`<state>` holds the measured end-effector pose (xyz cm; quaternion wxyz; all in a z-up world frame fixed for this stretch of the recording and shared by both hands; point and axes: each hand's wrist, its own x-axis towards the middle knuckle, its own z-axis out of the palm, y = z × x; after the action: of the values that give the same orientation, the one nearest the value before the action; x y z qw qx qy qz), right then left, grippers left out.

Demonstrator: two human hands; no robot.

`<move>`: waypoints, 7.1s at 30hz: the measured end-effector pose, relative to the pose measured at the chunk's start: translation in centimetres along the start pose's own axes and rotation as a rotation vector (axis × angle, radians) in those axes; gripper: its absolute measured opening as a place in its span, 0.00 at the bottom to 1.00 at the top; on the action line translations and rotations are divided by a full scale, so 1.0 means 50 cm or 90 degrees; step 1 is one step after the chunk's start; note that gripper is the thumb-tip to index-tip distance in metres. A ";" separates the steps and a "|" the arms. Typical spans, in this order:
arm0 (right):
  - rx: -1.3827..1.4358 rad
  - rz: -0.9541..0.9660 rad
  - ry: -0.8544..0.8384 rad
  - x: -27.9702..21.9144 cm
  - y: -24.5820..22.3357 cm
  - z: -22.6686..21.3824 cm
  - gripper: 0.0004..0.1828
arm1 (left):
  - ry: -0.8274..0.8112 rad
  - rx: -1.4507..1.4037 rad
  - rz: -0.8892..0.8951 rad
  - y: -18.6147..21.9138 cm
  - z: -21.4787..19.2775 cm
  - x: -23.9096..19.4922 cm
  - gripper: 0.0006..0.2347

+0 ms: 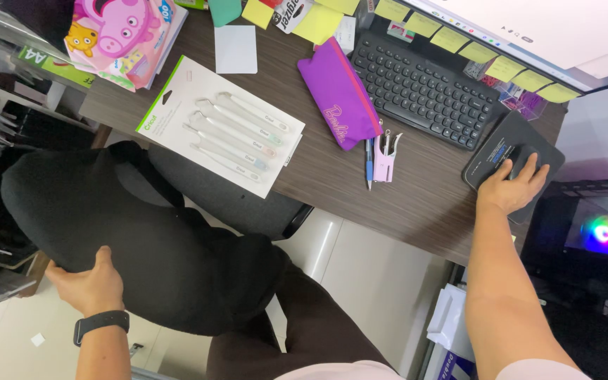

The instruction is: Preparing vinyl sheets on a cutting mat, using a computer to set up the design, and loading the mat into a digital cutting machine.

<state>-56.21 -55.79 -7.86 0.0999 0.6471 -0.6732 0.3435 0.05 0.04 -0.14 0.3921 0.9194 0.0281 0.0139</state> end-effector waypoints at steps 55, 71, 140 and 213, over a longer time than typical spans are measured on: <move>-0.078 -0.116 0.120 0.011 -0.025 -0.017 0.21 | -0.003 -0.015 -0.039 0.030 -0.004 -0.008 0.27; -0.024 -0.074 0.073 -0.002 -0.029 -0.020 0.26 | -0.011 -0.025 -0.045 0.050 -0.011 -0.018 0.25; 0.614 -0.769 -0.456 -1.013 -1.486 -0.434 0.11 | -0.592 0.153 -0.122 -0.622 -0.400 0.428 0.26; 1.110 -1.130 -0.623 -1.374 -2.461 -0.386 0.04 | 0.129 0.329 0.148 -0.335 -0.517 1.189 0.20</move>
<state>63.28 19.84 7.71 -0.4050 0.7706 0.4440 0.2120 57.46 33.93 5.89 0.1358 0.9798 -0.0356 0.1424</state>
